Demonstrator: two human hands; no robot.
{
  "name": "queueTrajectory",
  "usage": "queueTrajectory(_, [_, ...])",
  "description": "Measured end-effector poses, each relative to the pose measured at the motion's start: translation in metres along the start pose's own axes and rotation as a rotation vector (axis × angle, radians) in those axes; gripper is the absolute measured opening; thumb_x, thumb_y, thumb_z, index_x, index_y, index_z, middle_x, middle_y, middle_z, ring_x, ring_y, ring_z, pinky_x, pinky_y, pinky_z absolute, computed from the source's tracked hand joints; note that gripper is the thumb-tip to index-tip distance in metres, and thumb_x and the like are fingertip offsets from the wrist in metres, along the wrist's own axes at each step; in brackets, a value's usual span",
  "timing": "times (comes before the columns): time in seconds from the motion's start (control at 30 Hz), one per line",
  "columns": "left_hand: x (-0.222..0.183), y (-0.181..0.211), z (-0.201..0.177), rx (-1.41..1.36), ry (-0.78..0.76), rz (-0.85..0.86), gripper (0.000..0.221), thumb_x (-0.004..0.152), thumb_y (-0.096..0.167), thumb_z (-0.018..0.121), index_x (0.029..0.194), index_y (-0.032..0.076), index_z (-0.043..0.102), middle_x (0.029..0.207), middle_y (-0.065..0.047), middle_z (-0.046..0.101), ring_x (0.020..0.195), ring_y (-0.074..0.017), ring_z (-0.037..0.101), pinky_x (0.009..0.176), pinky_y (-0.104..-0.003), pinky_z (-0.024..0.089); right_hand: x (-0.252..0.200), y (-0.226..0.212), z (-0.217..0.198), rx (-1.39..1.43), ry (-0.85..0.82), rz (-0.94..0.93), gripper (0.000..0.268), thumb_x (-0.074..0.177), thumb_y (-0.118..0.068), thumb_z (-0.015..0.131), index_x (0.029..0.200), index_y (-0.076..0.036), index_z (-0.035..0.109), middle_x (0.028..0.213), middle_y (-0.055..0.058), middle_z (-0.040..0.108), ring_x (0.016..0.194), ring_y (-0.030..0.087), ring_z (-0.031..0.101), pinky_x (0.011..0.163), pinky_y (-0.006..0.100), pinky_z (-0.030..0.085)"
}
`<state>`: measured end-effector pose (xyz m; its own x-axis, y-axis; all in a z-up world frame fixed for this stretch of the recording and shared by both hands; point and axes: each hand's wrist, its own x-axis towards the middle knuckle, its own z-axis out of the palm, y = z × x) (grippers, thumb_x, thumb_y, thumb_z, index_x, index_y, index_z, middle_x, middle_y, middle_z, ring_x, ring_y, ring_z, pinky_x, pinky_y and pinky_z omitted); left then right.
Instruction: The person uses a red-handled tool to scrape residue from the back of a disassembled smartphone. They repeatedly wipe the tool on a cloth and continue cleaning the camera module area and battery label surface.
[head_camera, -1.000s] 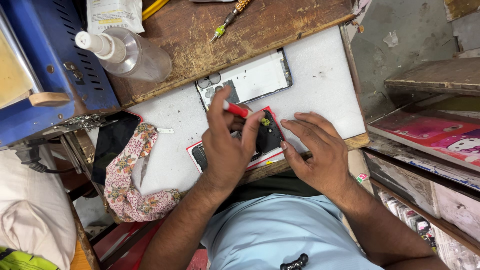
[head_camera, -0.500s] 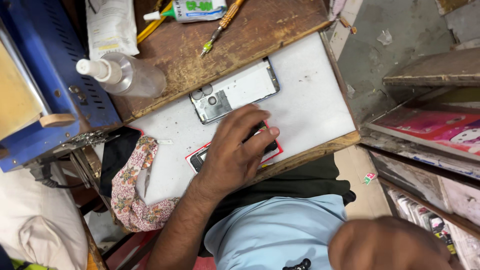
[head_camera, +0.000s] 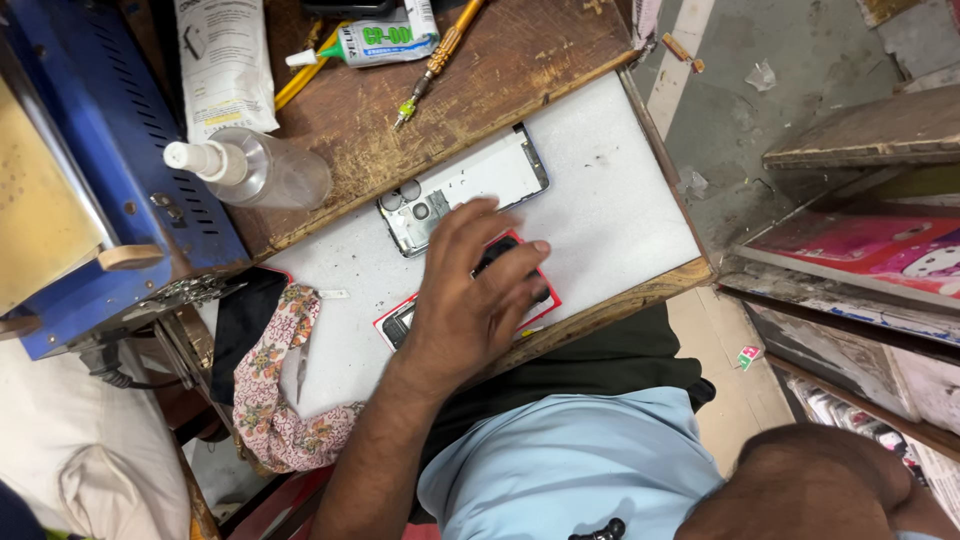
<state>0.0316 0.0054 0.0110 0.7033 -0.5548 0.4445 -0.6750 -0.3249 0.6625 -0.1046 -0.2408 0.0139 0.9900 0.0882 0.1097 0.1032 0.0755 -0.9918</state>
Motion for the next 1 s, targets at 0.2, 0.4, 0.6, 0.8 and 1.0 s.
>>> queueTrajectory(0.2, [0.002,-0.001,-0.004,-0.137,-0.087,-0.045,0.050,0.081,-0.008,0.069,0.126,0.010,0.062,0.123,-0.019,0.066,0.126,-0.0456,0.059,0.112,-0.057,0.046,0.001,0.003,0.002,-0.216,0.098,0.037,0.014,0.093,-0.021,0.067,0.098,-0.008,0.067,0.102,0.008,0.073,0.104,0.030,0.065,0.086,0.043,0.050])
queueTrajectory(0.4, [0.006,0.001,-0.011,-0.250,-0.118,-0.017,0.051,0.084,-0.013,0.063,0.126,0.016,0.063,0.114,-0.011,0.069,0.120,-0.0394,0.065,0.110,-0.051,0.052,0.025,0.012,0.015,-0.482,0.131,-0.026,0.018,0.090,-0.017,0.072,0.105,-0.007,0.069,0.107,0.008,0.074,0.114,0.032,0.065,0.094,0.043,0.051])
queueTrajectory(0.6, [0.000,-0.001,-0.012,-0.323,-0.092,-0.086,0.049,0.092,-0.011,0.067,0.132,0.016,0.066,0.117,-0.006,0.069,0.117,-0.0303,0.070,0.107,-0.043,0.056,0.059,0.028,0.039,-0.766,0.068,-0.107,0.025,0.087,-0.014,0.076,0.111,-0.006,0.071,0.113,0.009,0.074,0.124,0.034,0.065,0.102,0.043,0.052])
queueTrajectory(0.8, [-0.006,-0.007,-0.010,-0.097,0.044,-0.081,0.045,0.091,-0.002,0.081,0.128,0.019,0.066,0.108,-0.006,0.065,0.114,-0.0315,0.066,0.106,-0.045,0.052,0.069,0.045,0.051,-0.994,-0.006,-0.073,0.048,0.078,-0.020,0.082,0.123,-0.006,0.071,0.134,0.009,0.064,0.143,0.039,0.041,0.116,0.059,0.033])
queueTrajectory(1.0, [-0.006,-0.007,-0.007,0.074,0.044,0.061,0.045,0.078,0.012,0.083,0.118,0.016,0.065,0.112,-0.012,0.062,0.120,-0.0429,0.059,0.110,-0.058,0.042,0.068,0.056,0.050,-1.062,-0.054,-0.031,0.045,0.076,-0.025,0.084,0.117,-0.012,0.071,0.140,0.005,0.060,0.147,0.036,0.036,0.120,0.065,0.026])
